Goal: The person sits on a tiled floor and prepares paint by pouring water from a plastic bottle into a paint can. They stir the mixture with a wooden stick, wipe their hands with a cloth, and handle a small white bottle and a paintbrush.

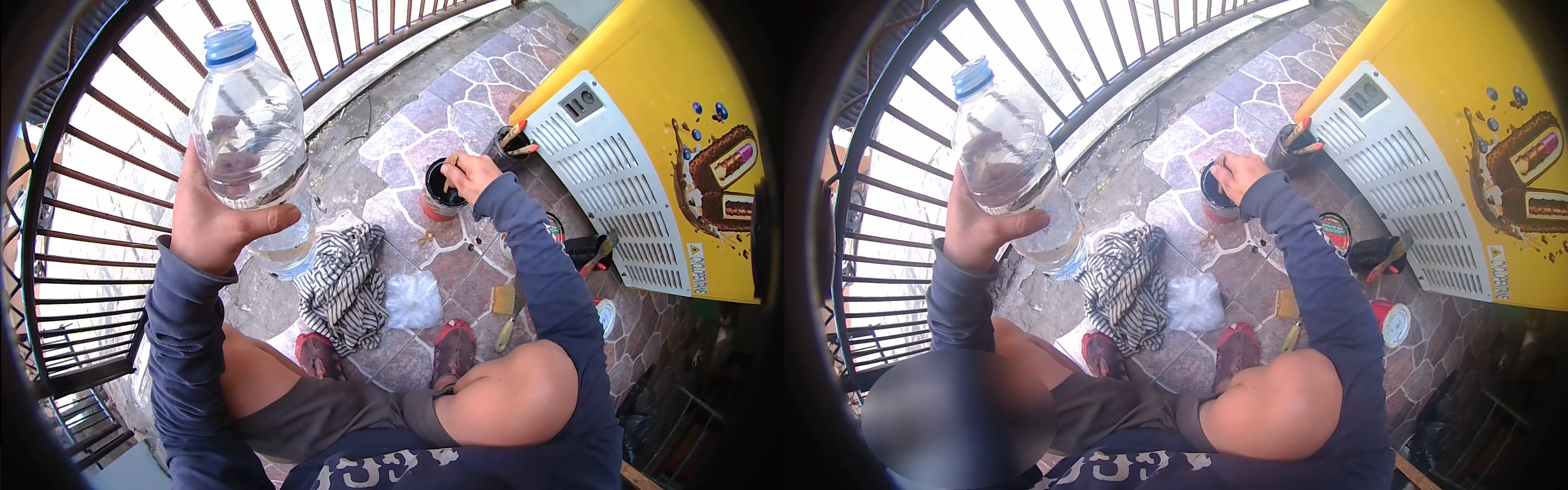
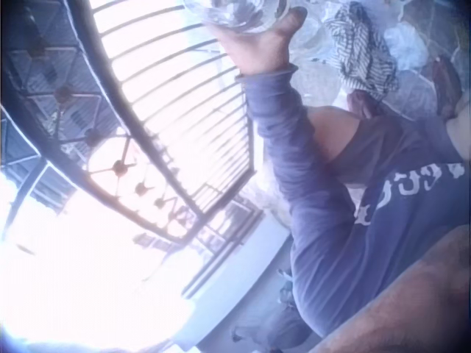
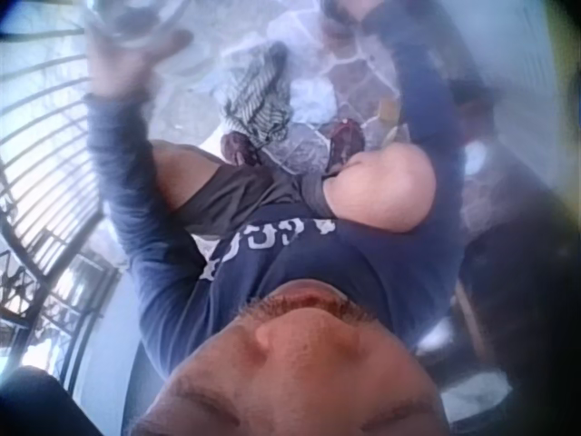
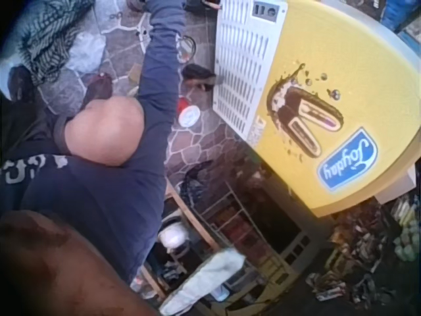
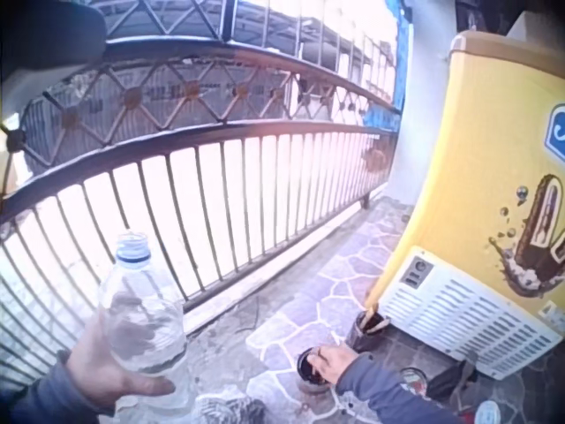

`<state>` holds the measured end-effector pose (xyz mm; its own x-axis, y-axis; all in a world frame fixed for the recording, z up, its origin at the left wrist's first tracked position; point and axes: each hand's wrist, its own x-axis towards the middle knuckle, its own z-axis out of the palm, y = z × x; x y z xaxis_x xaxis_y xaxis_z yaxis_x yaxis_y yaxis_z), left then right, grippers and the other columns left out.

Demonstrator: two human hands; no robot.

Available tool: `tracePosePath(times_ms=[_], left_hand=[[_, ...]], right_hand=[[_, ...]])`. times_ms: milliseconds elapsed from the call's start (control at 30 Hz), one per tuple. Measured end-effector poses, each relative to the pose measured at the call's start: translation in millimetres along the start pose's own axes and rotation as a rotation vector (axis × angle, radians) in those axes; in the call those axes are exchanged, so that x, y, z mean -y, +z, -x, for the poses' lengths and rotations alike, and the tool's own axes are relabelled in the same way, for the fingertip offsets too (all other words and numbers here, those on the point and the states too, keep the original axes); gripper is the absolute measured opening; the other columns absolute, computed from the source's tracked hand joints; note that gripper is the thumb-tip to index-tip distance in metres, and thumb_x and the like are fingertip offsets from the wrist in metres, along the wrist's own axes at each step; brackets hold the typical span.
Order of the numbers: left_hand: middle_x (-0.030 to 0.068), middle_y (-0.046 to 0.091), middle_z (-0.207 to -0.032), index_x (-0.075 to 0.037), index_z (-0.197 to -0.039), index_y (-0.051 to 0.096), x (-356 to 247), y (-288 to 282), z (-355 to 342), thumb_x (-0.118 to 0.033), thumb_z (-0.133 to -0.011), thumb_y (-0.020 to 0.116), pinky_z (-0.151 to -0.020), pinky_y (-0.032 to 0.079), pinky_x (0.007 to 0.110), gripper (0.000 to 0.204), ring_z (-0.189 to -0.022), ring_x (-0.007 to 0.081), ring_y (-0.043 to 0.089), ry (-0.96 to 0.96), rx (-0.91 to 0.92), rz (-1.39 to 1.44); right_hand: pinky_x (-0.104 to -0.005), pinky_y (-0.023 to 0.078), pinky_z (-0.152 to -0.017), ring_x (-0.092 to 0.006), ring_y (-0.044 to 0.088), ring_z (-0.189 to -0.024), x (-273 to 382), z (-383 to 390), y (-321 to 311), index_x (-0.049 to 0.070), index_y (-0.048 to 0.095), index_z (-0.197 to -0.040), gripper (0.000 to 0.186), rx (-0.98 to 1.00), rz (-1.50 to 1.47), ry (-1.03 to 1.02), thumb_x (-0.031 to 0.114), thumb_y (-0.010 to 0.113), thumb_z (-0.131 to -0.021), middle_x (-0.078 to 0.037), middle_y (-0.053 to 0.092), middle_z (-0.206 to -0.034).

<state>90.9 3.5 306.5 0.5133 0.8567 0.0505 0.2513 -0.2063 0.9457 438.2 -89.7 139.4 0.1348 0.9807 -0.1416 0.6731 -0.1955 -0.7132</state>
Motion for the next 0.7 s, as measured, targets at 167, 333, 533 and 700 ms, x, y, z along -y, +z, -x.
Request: tracePosePath(times_ms=[167,333,533,700], left_hand=[[0.0155,0.057,-0.117,0.0,-0.135,0.034,-2,-9,5,-0.006,-0.053,0.094,-0.096,0.048,0.038,0.102,-0.112,0.025,0.058,0.032,-0.012,-0.004],[0.0168,0.057,-0.117,0.0,-0.136,0.032,-5,-13,8,-0.005,-0.053,0.093,-0.096,0.048,0.038,0.103,-0.111,0.0254,0.058,0.028,-0.032,-0.009],[0.019,0.058,-0.118,0.003,-0.134,0.034,-2,-10,4,-0.01,-0.056,0.093,-0.096,0.049,0.038,0.099,-0.112,0.027,0.059,0.107,0.0,-0.025],[0.0182,0.06,-0.115,0.004,-0.133,0.035,10,-5,-3,-0.013,-0.056,0.094,-0.094,0.05,0.038,0.098,-0.108,0.0275,0.061,0.144,-0.035,-0.053]], right_hand=[[-0.041,0.052,-0.071,-0.0351,0.067,-0.076,1,3,-3,0.002,0.064,-0.095,0.026,-0.28,0.128,0.003,0.026,0.055,-0.094,-0.017,0.069,-0.077],[-0.0316,0.051,-0.058,-0.0181,0.062,-0.058,-19,16,-12,0.001,0.059,-0.116,0.03,-0.285,-0.133,0.211,0.021,0.056,-0.094,-0.011,0.069,-0.077],[-0.0244,0.043,-0.042,-0.0114,0.057,-0.052,-32,28,-16,-0.002,0.043,-0.135,0.055,-0.222,-0.397,0.414,0.025,0.064,-0.092,-0.01,0.068,-0.084],[-0.0237,0.046,-0.045,-0.0118,0.06,-0.056,20,72,-52,-0.003,0.046,-0.136,0.056,0.395,-0.109,0.674,0.026,0.065,-0.093,-0.013,0.068,-0.085]])
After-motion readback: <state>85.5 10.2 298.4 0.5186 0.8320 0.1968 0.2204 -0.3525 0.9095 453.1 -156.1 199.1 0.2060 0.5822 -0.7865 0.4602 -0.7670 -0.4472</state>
